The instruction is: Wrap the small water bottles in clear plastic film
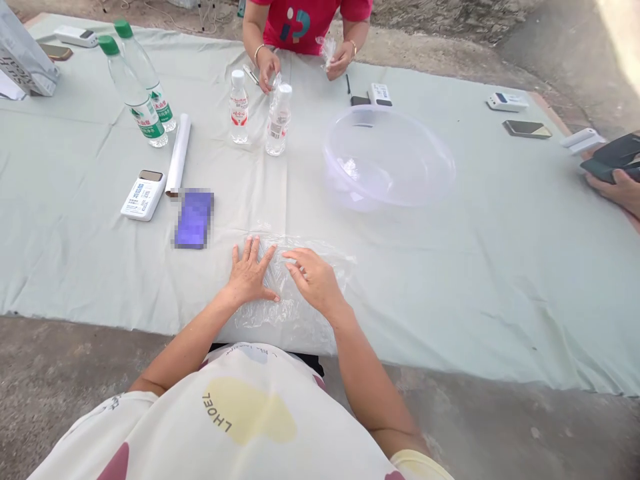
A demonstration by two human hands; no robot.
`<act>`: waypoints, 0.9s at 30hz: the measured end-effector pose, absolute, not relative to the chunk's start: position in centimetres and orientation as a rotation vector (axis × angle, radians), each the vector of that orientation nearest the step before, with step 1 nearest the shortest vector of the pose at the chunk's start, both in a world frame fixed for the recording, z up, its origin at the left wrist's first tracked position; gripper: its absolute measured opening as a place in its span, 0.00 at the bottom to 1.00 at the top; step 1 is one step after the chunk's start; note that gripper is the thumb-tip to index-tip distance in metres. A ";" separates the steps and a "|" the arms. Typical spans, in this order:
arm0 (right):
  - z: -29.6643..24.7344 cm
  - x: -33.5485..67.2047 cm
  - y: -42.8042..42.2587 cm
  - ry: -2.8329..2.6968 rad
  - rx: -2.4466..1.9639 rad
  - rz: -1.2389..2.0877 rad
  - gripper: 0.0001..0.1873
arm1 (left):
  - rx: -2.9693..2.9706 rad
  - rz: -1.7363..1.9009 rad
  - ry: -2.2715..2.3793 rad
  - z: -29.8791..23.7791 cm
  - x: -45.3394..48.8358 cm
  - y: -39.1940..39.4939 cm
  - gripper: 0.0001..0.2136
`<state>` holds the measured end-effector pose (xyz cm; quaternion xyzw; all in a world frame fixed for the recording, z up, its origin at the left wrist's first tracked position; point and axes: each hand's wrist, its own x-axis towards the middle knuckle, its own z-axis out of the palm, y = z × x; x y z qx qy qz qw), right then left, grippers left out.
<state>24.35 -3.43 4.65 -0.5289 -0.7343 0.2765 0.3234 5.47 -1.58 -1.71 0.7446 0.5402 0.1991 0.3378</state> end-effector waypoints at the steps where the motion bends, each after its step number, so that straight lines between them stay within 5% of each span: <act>1: 3.8 23.4 -2.7 -2.073 -1.322 0.751 0.14 | 1.928 0.553 1.398 -1.8 5.4 -1.7 0.62; 13: 1.0 29.3 7.2 -2.058 -2.179 0.328 0.21 | 2.191 -0.093 1.593 0.2 5.2 -2.1 0.66; 19: 4.1 22.6 12.4 -2.128 -1.654 0.482 0.22 | 2.231 -0.030 1.572 -1.1 5.0 -2.2 0.65; 27: 10.4 9.7 30.9 -1.898 -1.441 0.570 0.45 | 2.264 0.073 1.550 -2.7 4.7 -2.3 0.65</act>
